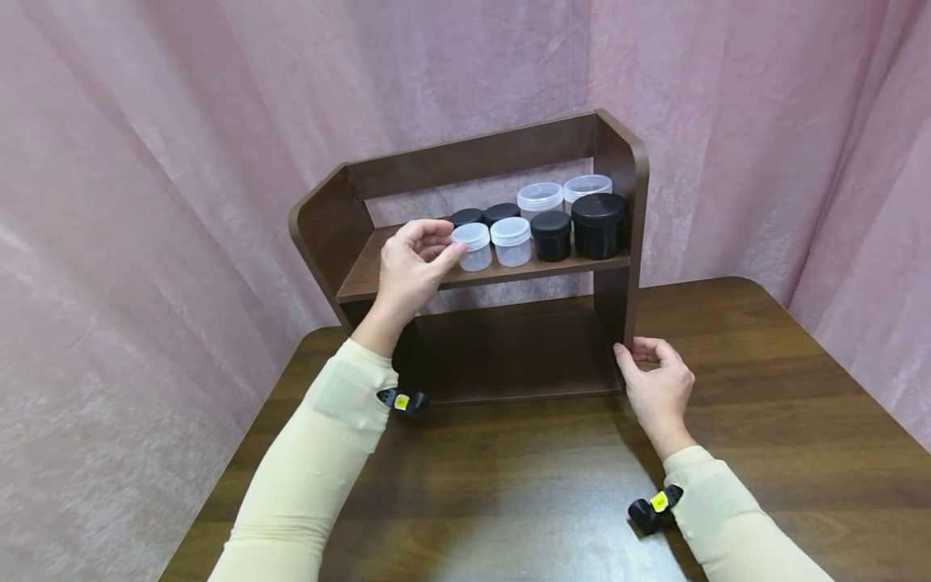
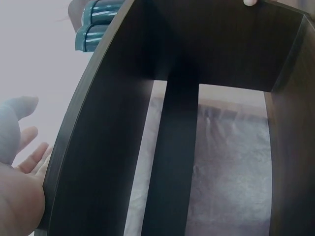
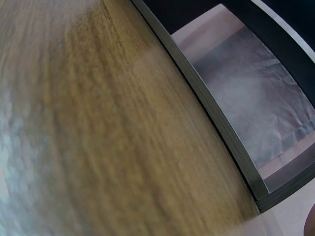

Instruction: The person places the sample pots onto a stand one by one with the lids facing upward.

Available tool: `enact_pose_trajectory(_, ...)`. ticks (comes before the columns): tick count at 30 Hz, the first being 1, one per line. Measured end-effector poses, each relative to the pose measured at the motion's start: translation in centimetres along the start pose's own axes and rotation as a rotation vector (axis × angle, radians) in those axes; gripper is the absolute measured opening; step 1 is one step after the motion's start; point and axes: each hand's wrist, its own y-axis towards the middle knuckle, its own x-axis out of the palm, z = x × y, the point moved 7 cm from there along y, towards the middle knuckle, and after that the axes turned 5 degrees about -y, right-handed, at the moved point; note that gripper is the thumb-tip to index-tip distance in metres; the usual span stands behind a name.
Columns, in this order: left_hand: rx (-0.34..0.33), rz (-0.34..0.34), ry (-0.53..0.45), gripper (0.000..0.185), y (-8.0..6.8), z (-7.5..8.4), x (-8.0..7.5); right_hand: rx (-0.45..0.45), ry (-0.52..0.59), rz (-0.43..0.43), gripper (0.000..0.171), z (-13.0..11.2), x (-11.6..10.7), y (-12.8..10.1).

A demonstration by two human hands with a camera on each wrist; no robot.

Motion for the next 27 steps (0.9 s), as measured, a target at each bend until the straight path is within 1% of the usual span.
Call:
enact_pose_trajectory(3,0.049,0.03,-0.032,0.03,-0.7,0.5,-0.4,-0.01,0.001,0.002,0.026,-0.1,0.0,0.0)
enact_pose_trajectory(5,0.074,0.035,-0.052,0.029,-1.3,0.8,-0.7,-0.014,0.003,0.003,0.026,-0.2,0.0,0.0)
enact_pose_trajectory(9,0.11,0.048,-0.068,0.026,-3.1,1.5,-1.7,-0.024,0.006,-0.005,0.027,-0.4,0.2,0.2)
enact_pose_trajectory(10,0.119,0.049,-0.07,0.024,-3.7,2.1,-2.1,-0.023,0.005,-0.008,0.028,-0.4,0.2,0.2)
enact_pose_trajectory(12,0.131,0.05,-0.058,0.022,-4.9,3.1,-2.8,-0.024,0.007,-0.014,0.028,-0.4,0.1,0.3)
enact_pose_trajectory(15,0.143,0.041,-0.032,0.02,-6.5,4.3,-4.1,-0.026,0.014,-0.015,0.029,-0.5,-0.1,0.4)
enact_pose_trajectory(16,0.149,0.031,-0.024,0.02,-7.0,4.5,-4.5,-0.028,0.017,-0.016,0.03,-0.5,-0.2,0.5)
enact_pose_trajectory(17,0.154,0.023,-0.012,0.02,-7.4,4.0,-4.9,-0.029,0.019,-0.016,0.029,-0.6,-0.4,0.6)
enact_pose_trajectory(19,0.166,0.005,0.024,0.02,-8.2,3.1,-5.8,-0.033,0.019,-0.018,0.029,-0.8,-0.8,0.7)
enact_pose_trajectory(22,0.18,-0.019,0.128,0.021,-9.7,1.7,-7.5,-0.052,0.02,-0.036,0.027,-1.2,-1.7,1.1)
enact_pose_trajectory(25,0.178,-0.039,0.285,0.023,-11.2,1.2,-9.3,-0.075,0.026,-0.077,0.027,-1.8,-2.9,1.7)
enact_pose_trajectory(27,0.163,-0.057,0.379,0.026,-12.2,0.8,-10.5,-0.091,0.011,-0.117,0.031,-2.2,-3.9,2.1)
